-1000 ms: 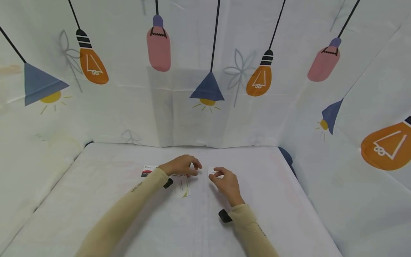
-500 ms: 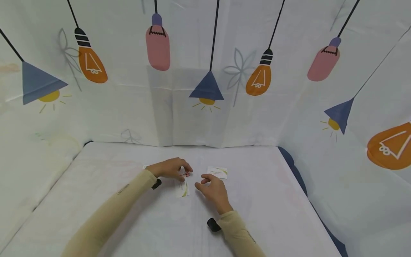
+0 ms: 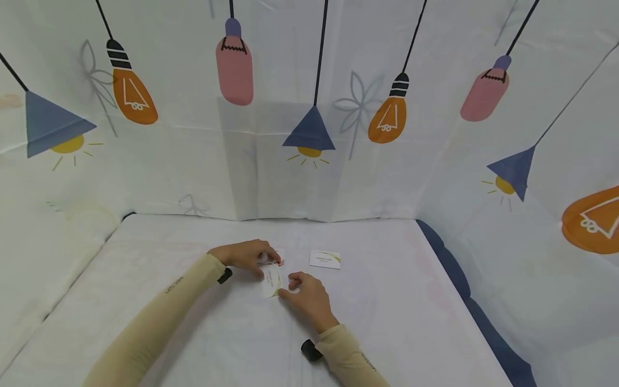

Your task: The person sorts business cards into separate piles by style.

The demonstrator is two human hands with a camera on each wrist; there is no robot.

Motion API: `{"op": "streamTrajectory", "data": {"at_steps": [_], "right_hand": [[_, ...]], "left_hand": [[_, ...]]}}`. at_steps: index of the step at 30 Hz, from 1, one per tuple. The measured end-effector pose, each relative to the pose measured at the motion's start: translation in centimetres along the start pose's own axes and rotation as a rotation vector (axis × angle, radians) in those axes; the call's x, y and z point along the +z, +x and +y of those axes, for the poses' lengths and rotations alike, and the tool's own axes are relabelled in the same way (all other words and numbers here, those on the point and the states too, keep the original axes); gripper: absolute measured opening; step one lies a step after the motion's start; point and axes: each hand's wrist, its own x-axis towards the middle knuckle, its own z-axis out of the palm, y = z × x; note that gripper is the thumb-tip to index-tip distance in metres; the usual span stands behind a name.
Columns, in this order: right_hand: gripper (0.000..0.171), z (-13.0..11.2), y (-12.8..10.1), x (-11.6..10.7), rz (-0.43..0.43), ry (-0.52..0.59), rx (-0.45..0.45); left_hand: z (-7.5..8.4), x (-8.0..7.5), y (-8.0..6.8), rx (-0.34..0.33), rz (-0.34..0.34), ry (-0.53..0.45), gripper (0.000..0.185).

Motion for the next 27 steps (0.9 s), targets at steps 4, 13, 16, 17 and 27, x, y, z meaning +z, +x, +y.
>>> {"op": "streamTrajectory", "data": {"at_steps": [4, 13, 16, 17, 27], "right_hand": [[0.048, -0.3, -0.3, 0.4, 0.001, 0.005, 0.008], [0.046, -0.4, -0.2, 0.8, 0.003, -0.018, 0.004], [0.046, -0.4, -0.2, 0.9, -0.005, -0.013, -0.003], [0.046, -0.4, -0.2, 0.8, -0.007, -0.011, -0.007], [0.044, 0.0, 0.0, 1.0, -0.012, 0.014, -0.01]], "left_hand": [[-0.3, 0.0, -0.1, -0.003, -0.003, -0.018, 0.058], [-0.8, 0.3, 0.0, -0.041, -0.027, -0.089, 0.064], [-0.8, 0.4, 0.2, -0.045, -0.037, -0.107, 0.065], [-0.9, 0.4, 0.3, -0.045, -0.04, -0.113, 0.065], [-1.1, 0.5, 0.6, -0.038, -0.04, -0.124, 0.063]]}}
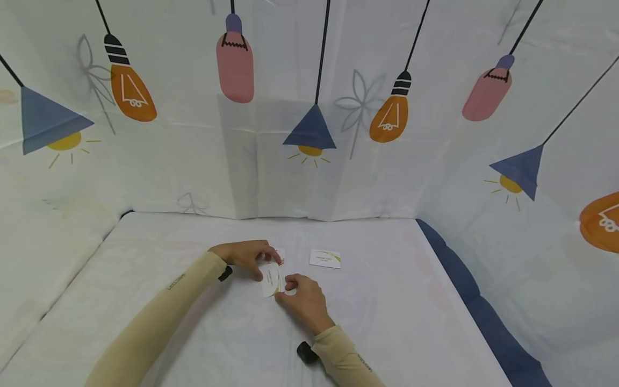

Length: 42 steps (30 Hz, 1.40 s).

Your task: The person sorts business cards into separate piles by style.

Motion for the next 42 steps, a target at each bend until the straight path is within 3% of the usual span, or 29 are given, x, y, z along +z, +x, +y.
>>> {"op": "streamTrajectory", "data": {"at_steps": [8, 18, 30, 42], "right_hand": [[0.04, -0.11, -0.05, -0.1, 0.004, 0.019, -0.024], [0.032, -0.17, 0.03, -0.12, 0.003, 0.074, -0.049], [0.031, -0.1, 0.21, -0.02, -0.006, 0.112, -0.039], [0.03, 0.36, 0.38, -0.41, -0.003, 0.145, -0.046]], "left_hand": [[-0.29, -0.06, 0.01, 0.048, 0.015, 0.036, 0.061], [-0.68, 0.07, -0.23, 0.063, 0.036, -0.001, 0.058], [-0.58, 0.17, -0.51, 0.1, 0.105, 0.043, 0.036], [-0.48, 0.44, -0.52, 0.058, 0.194, 0.059, 0.027]]}}
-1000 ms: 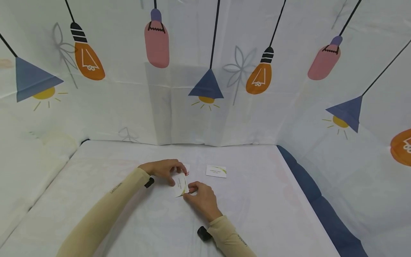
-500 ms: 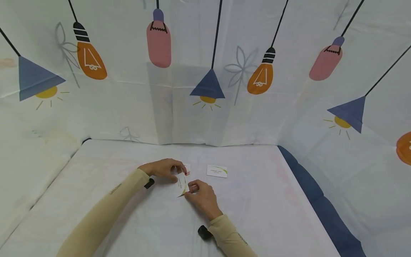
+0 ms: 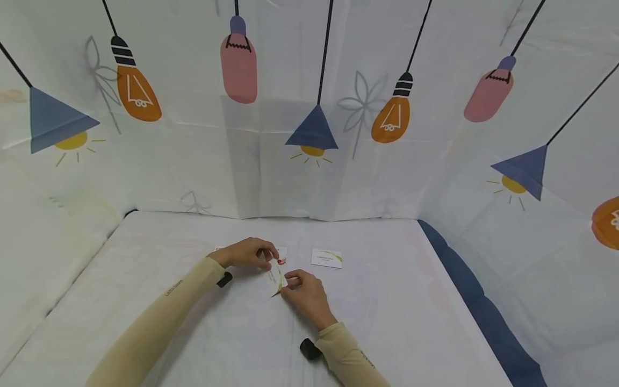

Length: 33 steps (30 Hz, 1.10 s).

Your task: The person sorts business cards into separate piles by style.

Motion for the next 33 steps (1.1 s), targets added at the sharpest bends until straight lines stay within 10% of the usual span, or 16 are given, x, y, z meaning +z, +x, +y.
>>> {"op": "streamTrajectory", "data": {"at_steps": [16, 33], "right_hand": [[0.028, 0.6, 0.9, -1.8, 0.057, 0.043, 0.028], [0.028, 3.3, 2.3, -5.2, 0.184, 0.005, 0.065]], "left_hand": [[1.1, 0.4, 0.1, -0.05, 0.084, -0.016, 0.019], [2.4, 2.4, 3.7, -0.084, 0.207, 0.038, 0.018]]}}
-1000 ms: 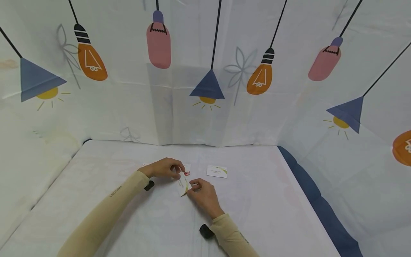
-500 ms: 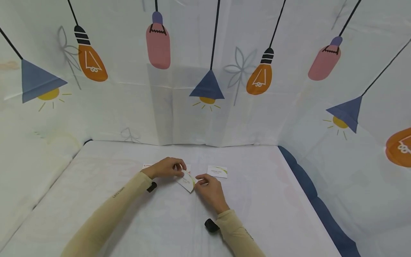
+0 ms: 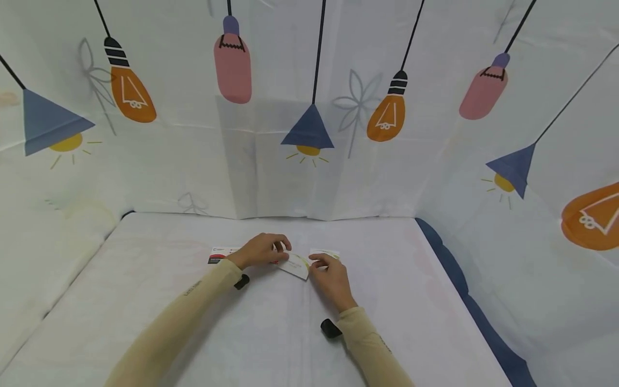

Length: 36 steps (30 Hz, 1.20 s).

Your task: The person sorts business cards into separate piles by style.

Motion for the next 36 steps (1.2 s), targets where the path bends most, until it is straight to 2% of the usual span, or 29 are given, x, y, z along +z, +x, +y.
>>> {"op": "streamTrajectory", "data": {"at_steps": [12, 24, 36], "right_hand": [[0.029, 1.2, 1.9, -2.1, -0.012, -0.05, -0.013], [0.031, 2.0, 3.6, -3.8, -0.069, -0.037, 0.012], [0.032, 3.6, 4.9, -5.4, -0.066, -0.047, 0.003]], "left_hand": [[1.2, 1.2, 1.6, -0.079, 0.058, -0.049, 0.017], [1.4, 2.2, 3.3, -0.103, 0.105, -0.086, 0.019], [3.2, 3.3, 5.1, -0.149, 0.143, -0.075, 0.017]]}}
